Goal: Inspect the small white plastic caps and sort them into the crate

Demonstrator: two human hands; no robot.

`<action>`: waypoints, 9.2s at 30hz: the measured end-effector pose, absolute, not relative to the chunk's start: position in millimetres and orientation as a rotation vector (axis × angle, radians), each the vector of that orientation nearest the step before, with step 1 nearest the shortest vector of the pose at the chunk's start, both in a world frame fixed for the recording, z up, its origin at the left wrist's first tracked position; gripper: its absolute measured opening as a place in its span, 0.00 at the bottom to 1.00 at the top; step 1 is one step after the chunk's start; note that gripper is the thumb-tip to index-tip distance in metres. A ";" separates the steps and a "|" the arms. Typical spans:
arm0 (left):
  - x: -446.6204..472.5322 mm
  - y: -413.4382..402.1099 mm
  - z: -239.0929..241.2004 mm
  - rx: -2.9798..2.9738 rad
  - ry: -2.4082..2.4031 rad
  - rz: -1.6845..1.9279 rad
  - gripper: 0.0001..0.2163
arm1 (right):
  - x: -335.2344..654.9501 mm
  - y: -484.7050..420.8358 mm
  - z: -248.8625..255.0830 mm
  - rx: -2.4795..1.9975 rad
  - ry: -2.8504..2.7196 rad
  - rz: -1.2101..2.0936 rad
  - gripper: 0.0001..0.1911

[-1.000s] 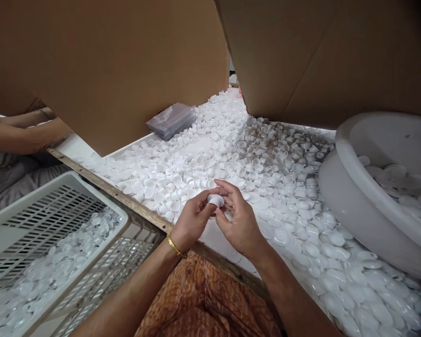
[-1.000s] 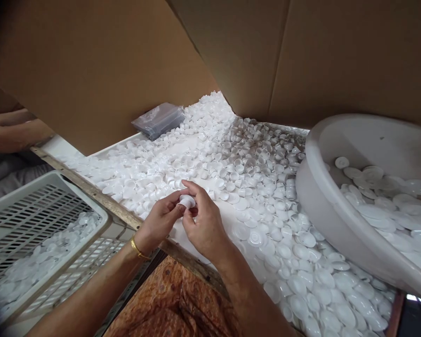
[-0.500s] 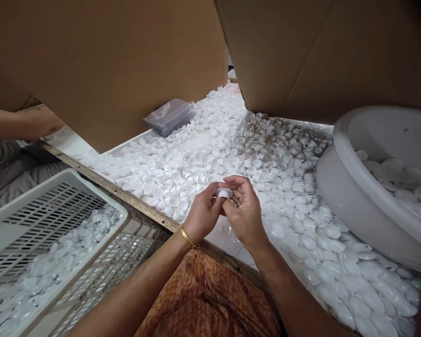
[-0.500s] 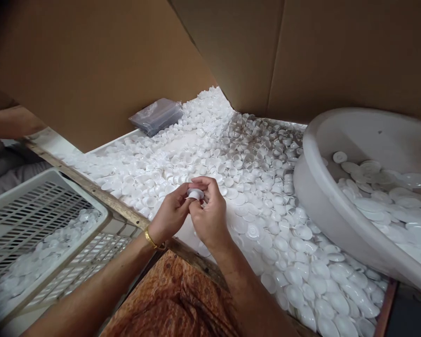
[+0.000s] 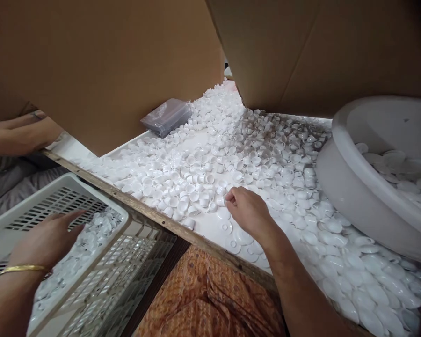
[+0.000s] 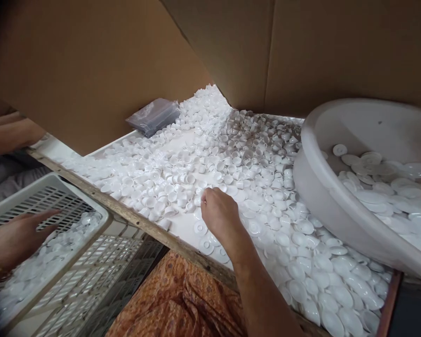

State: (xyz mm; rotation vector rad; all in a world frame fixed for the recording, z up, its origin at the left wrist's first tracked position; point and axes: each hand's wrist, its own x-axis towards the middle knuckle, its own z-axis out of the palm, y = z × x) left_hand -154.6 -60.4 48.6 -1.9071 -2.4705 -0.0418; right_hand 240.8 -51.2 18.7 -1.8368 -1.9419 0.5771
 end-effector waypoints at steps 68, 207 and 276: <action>101.1 -45.4 13.8 -2.584 -2.707 -2.356 0.05 | 211.3 -62.7 11.8 -1.558 -1.376 0.773 0.19; 77.8 -48.6 9.4 -2.647 -2.233 -1.486 0.03 | 221.1 -51.8 6.0 -1.177 -1.217 1.533 0.11; 112.7 -10.4 1.5 -2.786 -1.266 -0.103 0.08 | 301.6 -49.6 39.9 -2.405 -2.155 0.713 0.12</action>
